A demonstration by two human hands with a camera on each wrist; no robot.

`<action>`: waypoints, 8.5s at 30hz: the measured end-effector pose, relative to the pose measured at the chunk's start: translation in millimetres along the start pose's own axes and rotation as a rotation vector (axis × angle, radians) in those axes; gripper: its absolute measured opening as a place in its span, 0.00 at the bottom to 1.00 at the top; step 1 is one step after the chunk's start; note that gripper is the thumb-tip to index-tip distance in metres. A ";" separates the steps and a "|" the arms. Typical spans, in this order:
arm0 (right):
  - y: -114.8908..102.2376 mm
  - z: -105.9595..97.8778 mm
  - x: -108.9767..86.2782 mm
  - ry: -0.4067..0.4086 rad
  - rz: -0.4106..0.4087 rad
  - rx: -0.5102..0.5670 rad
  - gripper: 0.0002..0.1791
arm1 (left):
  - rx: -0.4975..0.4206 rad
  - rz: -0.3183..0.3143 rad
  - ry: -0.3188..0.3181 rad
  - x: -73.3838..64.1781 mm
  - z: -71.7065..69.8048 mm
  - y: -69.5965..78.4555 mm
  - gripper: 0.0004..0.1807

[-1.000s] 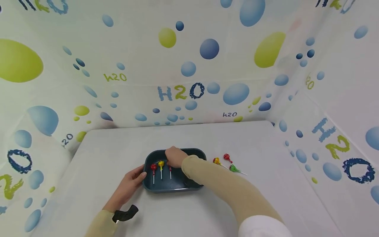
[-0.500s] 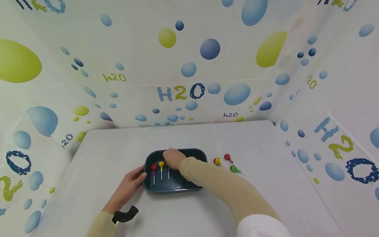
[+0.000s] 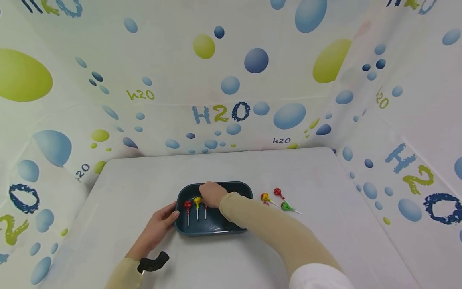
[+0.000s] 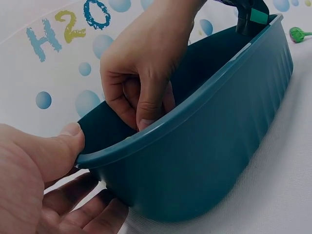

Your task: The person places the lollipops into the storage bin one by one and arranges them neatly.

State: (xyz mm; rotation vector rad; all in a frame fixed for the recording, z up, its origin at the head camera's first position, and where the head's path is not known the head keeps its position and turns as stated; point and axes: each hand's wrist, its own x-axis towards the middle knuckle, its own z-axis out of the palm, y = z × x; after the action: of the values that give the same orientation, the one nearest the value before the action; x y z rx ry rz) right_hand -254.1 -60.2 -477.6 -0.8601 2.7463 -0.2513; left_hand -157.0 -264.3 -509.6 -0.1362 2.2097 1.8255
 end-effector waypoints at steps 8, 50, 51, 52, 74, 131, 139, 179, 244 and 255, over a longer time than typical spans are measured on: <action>1.5 1.7 -0.2 0.011 -0.012 -0.018 0.11 | 0.009 -0.008 0.001 -0.4 0.0 0.6 0.30; 230.1 -33.2 -171.7 0.359 0.447 0.555 0.19 | 0.084 -0.048 -0.028 -0.8 0.1 3.2 0.32; 229.0 -28.4 -170.4 0.336 0.436 0.554 0.19 | 0.082 -0.050 -0.027 -0.9 0.4 3.5 0.32; 227.6 -23.7 -169.1 0.310 0.426 0.552 0.19 | 0.080 -0.050 -0.025 -0.8 0.8 3.7 0.31; 211.6 4.5 -148.6 0.157 0.378 0.397 0.19 | 0.049 -0.055 -0.043 -1.5 1.4 7.4 0.31; 22.4 -28.4 -19.9 -0.146 0.001 -0.006 0.07 | 0.032 -0.029 -0.008 -4.5 4.6 9.4 0.31; 17.1 -22.2 -17.8 -0.144 -0.009 -0.027 0.09 | 0.054 -0.050 0.000 -5.9 5.2 10.0 0.32; 7.0 -16.6 -18.7 -0.149 0.047 -0.062 0.11 | 0.044 -0.050 -0.023 -9.3 2.4 9.2 0.32; 206.0 7.1 -204.3 0.183 0.304 0.503 0.19 | 0.101 -0.106 -0.060 -8.6 2.4 12.0 0.33; 207.8 13.7 -203.0 0.147 0.299 0.421 0.16 | 0.087 -0.109 -0.066 -6.1 6.0 11.5 0.33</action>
State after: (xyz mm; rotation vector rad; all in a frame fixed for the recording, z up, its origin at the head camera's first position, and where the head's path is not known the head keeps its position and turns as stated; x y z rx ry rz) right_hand -200.3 224.6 -502.1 -0.3283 2.7475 -0.8218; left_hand -153.1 -256.7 -498.0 -0.1736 2.1873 1.6506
